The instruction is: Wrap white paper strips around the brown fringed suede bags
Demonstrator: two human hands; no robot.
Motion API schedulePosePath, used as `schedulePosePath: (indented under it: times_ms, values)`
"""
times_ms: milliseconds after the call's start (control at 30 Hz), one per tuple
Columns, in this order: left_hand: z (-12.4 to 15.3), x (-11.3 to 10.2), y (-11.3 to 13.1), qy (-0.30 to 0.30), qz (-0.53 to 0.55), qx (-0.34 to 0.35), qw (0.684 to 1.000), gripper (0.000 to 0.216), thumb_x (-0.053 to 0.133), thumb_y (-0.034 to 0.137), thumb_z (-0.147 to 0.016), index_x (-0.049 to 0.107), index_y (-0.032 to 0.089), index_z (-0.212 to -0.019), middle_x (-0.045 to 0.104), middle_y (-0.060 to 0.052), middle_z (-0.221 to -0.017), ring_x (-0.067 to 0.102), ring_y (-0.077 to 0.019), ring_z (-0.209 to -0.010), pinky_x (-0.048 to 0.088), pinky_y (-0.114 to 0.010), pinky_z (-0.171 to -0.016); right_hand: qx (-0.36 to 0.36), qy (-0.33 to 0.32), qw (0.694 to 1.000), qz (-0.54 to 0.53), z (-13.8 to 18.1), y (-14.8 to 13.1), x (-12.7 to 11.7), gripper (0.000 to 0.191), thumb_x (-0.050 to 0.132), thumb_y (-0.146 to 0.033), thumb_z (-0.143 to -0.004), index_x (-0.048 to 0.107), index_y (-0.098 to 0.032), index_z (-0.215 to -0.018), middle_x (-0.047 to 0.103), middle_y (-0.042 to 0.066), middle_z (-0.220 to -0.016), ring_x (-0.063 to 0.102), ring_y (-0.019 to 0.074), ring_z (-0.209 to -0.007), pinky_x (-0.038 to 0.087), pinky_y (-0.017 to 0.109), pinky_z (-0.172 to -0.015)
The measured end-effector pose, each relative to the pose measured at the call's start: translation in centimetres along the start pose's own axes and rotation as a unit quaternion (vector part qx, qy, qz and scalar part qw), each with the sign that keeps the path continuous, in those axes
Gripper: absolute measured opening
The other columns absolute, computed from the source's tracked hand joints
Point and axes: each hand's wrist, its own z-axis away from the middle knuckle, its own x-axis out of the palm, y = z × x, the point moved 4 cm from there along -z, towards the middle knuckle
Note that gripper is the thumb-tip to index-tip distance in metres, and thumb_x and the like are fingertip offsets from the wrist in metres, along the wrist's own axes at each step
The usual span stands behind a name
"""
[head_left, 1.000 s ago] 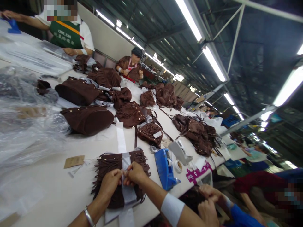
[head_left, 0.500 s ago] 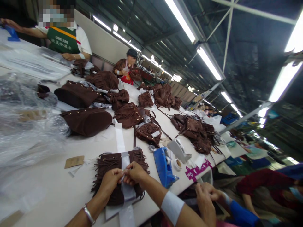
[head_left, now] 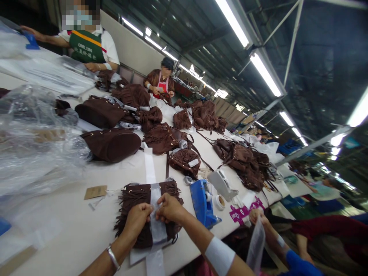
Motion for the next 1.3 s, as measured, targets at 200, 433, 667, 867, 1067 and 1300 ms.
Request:
schedulePosePath:
  times_ms: [200,433,667,867,1067,1300]
  values:
    - [0.0,0.0,-0.2,0.015,-0.02,0.003,1.0,0.035,0.056,0.053,-0.066,0.058,0.02,-0.056,0.053,0.002,-0.048,0.042,-0.0134,-0.045,0.027,-0.026,-0.05,0.023,0.028,0.999,0.01,-0.1,0.4,0.3,0.034,0.067,-0.008,-0.068,0.042,-0.023,-0.086,0.064,-0.006,-0.051,0.05,0.0104,-0.034,0.033,0.016,-0.034]
    - [0.5,0.5,0.4,0.011,-0.032,0.009,0.999,0.035,0.053,0.053,-0.064,0.059,0.02,-0.056,0.054,0.001,-0.049,0.045,-0.0158,-0.05,0.031,-0.029,-0.054,0.055,0.022,0.998,0.009,0.5,0.7,-0.2,0.03,0.067,-0.011,-0.07,0.045,-0.022,-0.087,0.066,-0.006,-0.053,0.051,0.0086,-0.034,0.034,0.015,-0.033]
    - [0.4,0.6,0.1,0.018,-0.038,0.008,0.999,0.035,0.052,0.053,-0.063,0.058,0.02,-0.055,0.053,0.001,-0.049,0.046,-0.0163,-0.05,0.031,-0.029,-0.054,0.079,-0.016,0.997,0.004,0.9,0.7,-0.3,0.022,0.071,-0.018,-0.073,0.05,-0.019,-0.078,0.068,-0.002,-0.056,0.052,0.0081,-0.034,0.037,0.015,-0.034]
    - [0.2,0.5,-0.2,0.016,-0.039,0.007,0.999,0.036,0.053,0.054,-0.065,0.059,0.019,-0.057,0.053,0.001,-0.048,0.045,-0.0157,-0.048,0.03,-0.028,-0.053,0.098,-0.024,0.995,-0.02,3.1,1.2,0.3,0.02,0.06,-0.014,-0.079,0.043,-0.021,-0.086,0.068,-0.003,-0.055,0.048,0.0081,-0.033,0.037,0.016,-0.036]
    - [0.7,0.5,-0.1,0.007,-0.029,-0.004,1.0,0.043,0.055,0.06,-0.064,0.062,0.018,-0.068,0.052,0.002,-0.05,0.042,-0.0146,-0.048,0.028,-0.026,-0.051,-0.005,0.043,0.999,0.023,6.5,3.0,-1.6,0.006,0.054,-0.02,-0.085,0.048,-0.021,-0.084,0.064,-0.005,-0.057,0.045,0.0081,-0.036,0.034,0.018,-0.039]
    - [0.8,0.5,0.1,0.008,-0.021,0.006,1.0,0.043,0.056,0.06,-0.064,0.059,0.018,-0.063,0.051,0.002,-0.05,0.042,-0.0142,-0.05,0.028,-0.026,-0.051,-0.343,0.173,0.841,0.382,8.3,0.0,-1.3,0.034,0.06,-0.012,-0.083,0.054,-0.025,-0.114,0.063,0.003,-0.104,0.06,0.0182,-0.094,0.045,0.028,-0.079]
